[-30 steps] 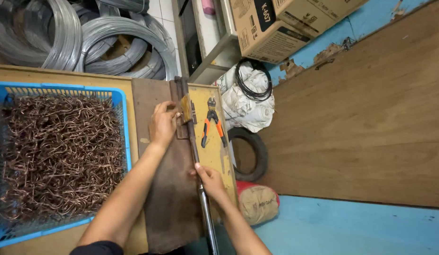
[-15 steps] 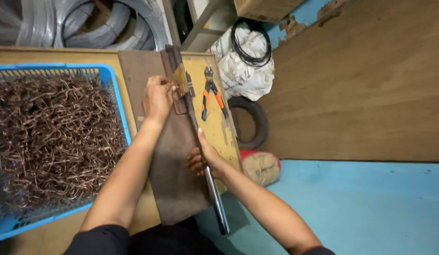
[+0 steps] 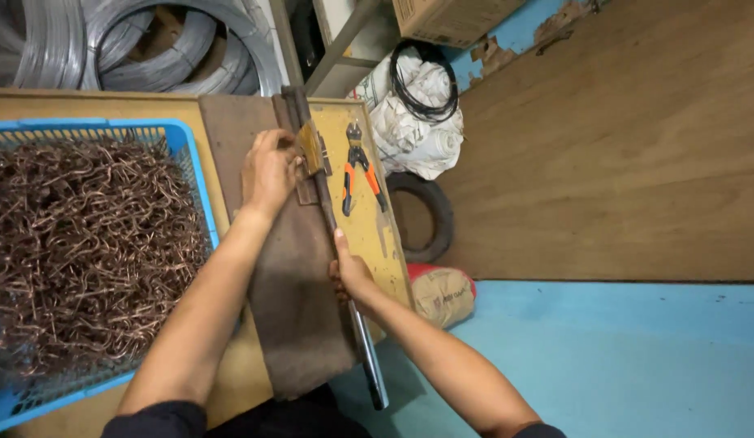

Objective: Bending metal wires into hooks using a manual jig and sorting them into baskets.

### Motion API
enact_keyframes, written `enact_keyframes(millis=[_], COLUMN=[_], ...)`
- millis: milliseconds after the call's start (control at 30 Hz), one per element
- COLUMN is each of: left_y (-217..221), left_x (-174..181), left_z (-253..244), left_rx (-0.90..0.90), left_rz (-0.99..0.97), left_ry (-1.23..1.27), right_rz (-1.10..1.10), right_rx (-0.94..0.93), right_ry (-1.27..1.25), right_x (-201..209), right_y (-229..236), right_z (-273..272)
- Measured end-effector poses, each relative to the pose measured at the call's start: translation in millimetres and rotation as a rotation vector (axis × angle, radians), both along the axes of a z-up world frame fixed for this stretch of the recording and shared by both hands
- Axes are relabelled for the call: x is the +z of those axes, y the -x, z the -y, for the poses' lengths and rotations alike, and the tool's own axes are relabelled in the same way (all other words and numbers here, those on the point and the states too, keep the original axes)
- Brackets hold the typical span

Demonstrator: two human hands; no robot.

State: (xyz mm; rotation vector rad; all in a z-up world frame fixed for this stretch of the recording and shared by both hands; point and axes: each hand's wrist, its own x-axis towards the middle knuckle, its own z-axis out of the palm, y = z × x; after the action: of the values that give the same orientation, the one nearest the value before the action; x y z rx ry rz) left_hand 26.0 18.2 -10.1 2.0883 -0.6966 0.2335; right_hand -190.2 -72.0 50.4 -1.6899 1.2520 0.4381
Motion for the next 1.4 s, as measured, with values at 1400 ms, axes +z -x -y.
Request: enact_keyframes(millis=[1400], left_y=[-2.2], left_x=[20.9], left_z=[12.4], left_rx=[0.030], left_rz=[-0.077], left_ry=[-0.202], right_rz=[-0.023], right_rx=[0.073], right_ry=[0.158], right_x=[-6.1], right_y=[1.7], right_z=[-8.7])
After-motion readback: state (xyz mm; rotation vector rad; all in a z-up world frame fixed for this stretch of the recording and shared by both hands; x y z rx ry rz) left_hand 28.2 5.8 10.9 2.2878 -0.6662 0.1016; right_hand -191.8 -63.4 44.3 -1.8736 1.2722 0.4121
